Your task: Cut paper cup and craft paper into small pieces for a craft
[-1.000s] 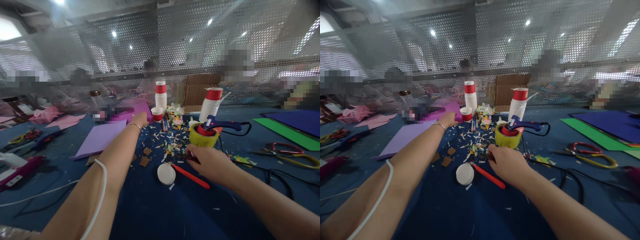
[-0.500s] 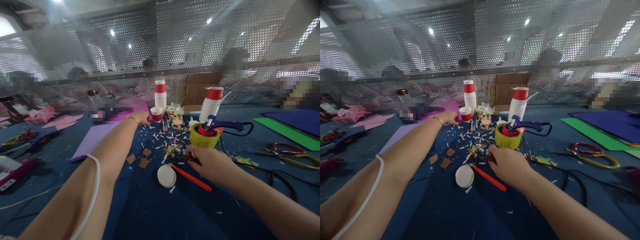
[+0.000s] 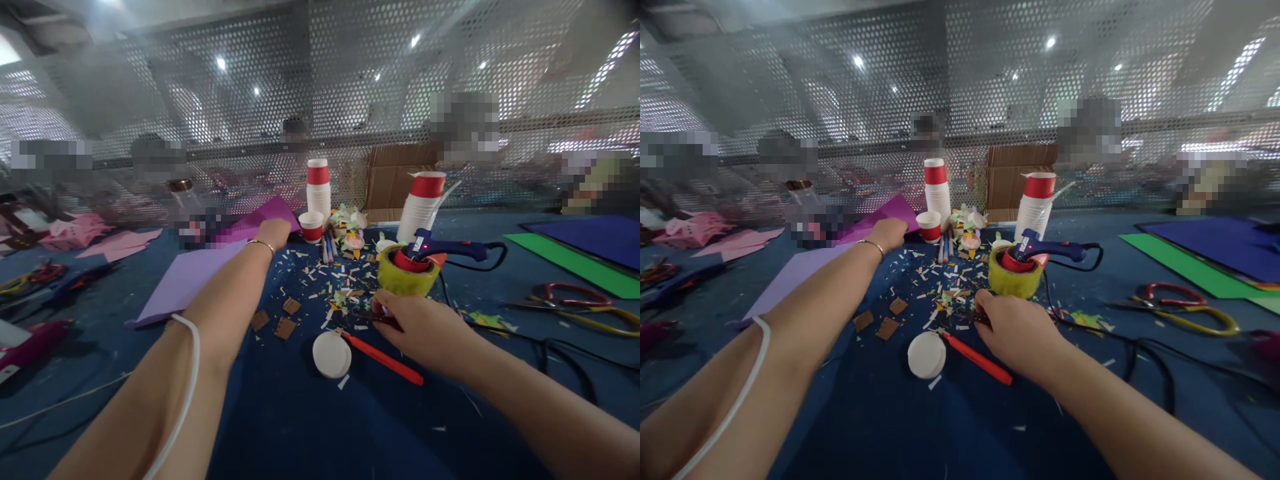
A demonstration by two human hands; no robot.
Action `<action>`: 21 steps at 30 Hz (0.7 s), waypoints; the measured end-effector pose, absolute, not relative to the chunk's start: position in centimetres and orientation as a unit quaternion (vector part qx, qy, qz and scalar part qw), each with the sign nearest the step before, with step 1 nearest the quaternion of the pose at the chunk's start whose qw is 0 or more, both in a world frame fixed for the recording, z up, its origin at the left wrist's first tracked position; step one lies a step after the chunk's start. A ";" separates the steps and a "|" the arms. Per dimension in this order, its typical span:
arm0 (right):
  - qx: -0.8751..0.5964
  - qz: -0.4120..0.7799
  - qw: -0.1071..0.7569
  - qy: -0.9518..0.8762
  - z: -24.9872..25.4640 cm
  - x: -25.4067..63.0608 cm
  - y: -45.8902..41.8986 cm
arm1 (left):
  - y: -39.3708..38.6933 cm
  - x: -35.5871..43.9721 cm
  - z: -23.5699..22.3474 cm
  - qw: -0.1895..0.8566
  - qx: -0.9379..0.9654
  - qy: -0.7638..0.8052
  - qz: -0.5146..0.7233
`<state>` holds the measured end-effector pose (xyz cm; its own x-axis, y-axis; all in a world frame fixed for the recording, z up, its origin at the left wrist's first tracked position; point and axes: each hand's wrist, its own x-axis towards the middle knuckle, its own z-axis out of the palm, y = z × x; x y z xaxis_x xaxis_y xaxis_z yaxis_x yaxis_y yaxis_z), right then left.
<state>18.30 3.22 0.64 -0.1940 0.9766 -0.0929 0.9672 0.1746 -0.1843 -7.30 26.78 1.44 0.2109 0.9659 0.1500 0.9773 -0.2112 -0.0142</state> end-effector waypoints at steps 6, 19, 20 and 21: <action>-0.634 0.096 0.024 -0.767 0.6 18.4 3.3 | 26.5 -9.2 3.0 0.120 -0.754 -0.630 -0.143; -0.630 0.102 0.023 -0.770 0.5 18.3 3.2 | 23.6 -11.3 6.7 0.168 -0.681 -0.571 -0.426; -0.630 0.101 0.022 -0.769 0.5 18.3 3.2 | 23.3 -11.6 6.6 0.163 -0.670 -0.561 -0.458; -0.631 0.100 0.021 -0.769 0.5 18.3 3.2 | 23.1 -11.9 6.6 0.157 -0.659 -0.553 -0.484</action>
<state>18.32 3.20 0.52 -0.2029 0.9746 -0.0945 0.9662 0.1836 -0.1811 -11.88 23.15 6.59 -0.0811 0.5776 0.8123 0.8813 -0.3392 0.3292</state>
